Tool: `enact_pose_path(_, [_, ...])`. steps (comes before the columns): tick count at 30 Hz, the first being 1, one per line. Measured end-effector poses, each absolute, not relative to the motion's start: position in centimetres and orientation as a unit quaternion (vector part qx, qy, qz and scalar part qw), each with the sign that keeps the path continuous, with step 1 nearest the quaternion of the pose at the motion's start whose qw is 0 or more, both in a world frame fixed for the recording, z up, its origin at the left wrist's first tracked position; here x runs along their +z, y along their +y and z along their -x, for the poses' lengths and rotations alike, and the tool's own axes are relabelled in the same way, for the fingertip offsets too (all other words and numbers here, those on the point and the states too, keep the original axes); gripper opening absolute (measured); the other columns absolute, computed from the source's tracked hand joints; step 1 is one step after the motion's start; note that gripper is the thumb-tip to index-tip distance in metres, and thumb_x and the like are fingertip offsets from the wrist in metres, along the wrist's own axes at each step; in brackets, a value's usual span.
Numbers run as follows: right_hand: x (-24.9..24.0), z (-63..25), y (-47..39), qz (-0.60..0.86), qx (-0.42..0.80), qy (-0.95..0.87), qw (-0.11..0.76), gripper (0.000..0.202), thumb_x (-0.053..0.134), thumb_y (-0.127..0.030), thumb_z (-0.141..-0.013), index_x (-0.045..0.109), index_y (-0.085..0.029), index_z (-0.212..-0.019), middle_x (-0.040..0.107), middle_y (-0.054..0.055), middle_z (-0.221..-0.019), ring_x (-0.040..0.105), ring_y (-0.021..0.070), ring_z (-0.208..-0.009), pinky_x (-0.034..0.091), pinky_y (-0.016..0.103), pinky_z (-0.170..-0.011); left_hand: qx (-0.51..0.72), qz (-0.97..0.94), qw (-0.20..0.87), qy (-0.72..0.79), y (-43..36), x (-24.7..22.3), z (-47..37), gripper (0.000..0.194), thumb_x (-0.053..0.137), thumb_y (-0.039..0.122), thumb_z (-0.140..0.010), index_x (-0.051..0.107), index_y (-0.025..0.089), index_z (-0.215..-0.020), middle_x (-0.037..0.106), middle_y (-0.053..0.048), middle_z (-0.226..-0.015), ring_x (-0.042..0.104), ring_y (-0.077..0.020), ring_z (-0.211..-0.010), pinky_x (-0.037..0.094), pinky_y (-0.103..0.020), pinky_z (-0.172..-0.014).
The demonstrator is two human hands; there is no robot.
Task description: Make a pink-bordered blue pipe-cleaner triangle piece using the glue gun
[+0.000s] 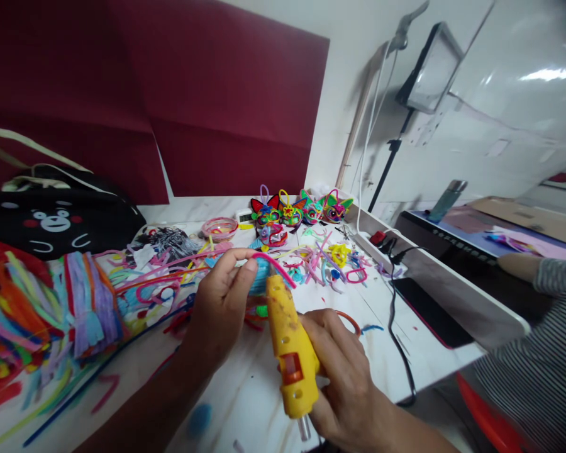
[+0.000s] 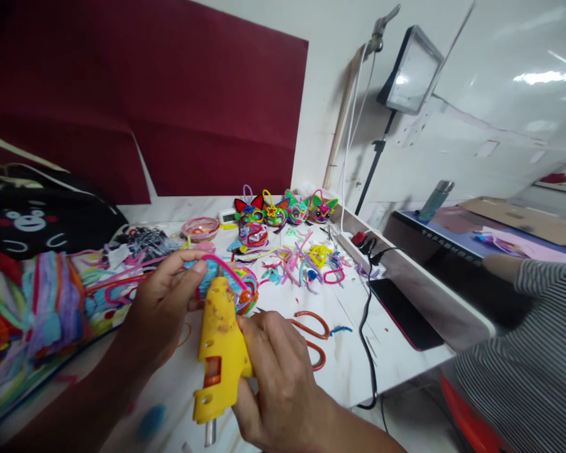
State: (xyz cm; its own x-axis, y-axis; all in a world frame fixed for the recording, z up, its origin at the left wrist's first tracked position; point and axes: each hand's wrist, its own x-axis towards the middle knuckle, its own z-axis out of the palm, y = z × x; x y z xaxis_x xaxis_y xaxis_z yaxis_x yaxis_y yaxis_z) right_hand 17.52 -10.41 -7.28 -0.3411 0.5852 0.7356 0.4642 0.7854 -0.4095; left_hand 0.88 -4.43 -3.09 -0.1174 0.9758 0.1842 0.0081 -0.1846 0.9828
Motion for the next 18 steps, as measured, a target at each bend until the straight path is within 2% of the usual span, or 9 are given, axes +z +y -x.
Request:
enact_pose_path(4, [-7.3,-17.7,-10.4,0.310,0.052,-0.812,0.492,0.045,0.049,-0.011,-0.079,0.049,-0.011,-0.123,0.057,0.014,-0.101,0.055,0.0241,-0.088,0.052,0.039,-0.072,0.574,-0.510,0.426,0.479,-4.4,-3.0,-1.0,0.028,0.064,0.044,-0.080,0.060,0.024,-0.099,0.061,0.004,-0.069,0.060,-0.0139,-0.058,0.056,-0.027,-0.056])
enact_pose_path(11, [-7.4,-19.7,-10.6,0.270,0.069,-0.833,0.477,0.049,0.055,-0.013,-0.077,0.049,-0.013,-0.125,0.058,0.014,-0.102,0.058,0.0234,-0.089,0.052,0.037,-0.071,0.600,-0.493,0.430,0.461,-3.8,-2.6,-0.6,0.023,0.065,0.037,-0.081,0.060,0.022,-0.098,0.053,0.006,-0.065,0.058,-0.0114,-0.057,0.056,-0.023,-0.053])
enact_pose_path(13, [-7.1,-20.6,-10.7,0.257,0.110,-0.854,0.438,0.043,0.058,-0.018,-0.078,0.052,-0.015,-0.121,0.059,0.012,-0.098,0.058,0.0222,-0.085,0.052,0.036,-0.069,0.622,-0.478,0.417,0.459,-3.4,-2.4,-0.3,0.021,0.066,0.034,-0.080,0.060,0.021,-0.095,0.053,0.005,-0.067,0.059,-0.0114,-0.059,0.056,-0.023,-0.053])
enact_pose_path(16, [-6.8,-21.5,-10.6,0.260,0.180,-0.898,0.307,0.032,0.058,-0.022,-0.081,0.058,-0.015,-0.113,0.062,0.011,-0.096,0.059,0.0213,-0.084,0.053,0.035,-0.072,0.644,-0.465,0.413,0.446,-3.0,-1.9,0.1,0.018,0.066,0.031,-0.081,0.060,0.021,-0.094,0.054,0.004,-0.070,0.061,-0.0123,-0.063,0.058,-0.025,-0.055])
enact_pose_path(18, [-7.2,-21.6,-10.3,0.267,0.198,-0.917,0.221,0.034,0.059,-0.022,-0.080,0.060,-0.015,-0.113,0.063,0.011,-0.098,0.059,0.0224,-0.089,0.053,0.036,-0.078,0.647,-0.464,0.415,0.440,-2.9,-1.8,0.2,0.018,0.066,0.031,-0.081,0.060,0.021,-0.094,0.055,0.003,-0.070,0.062,-0.0127,-0.064,0.058,-0.026,-0.057])
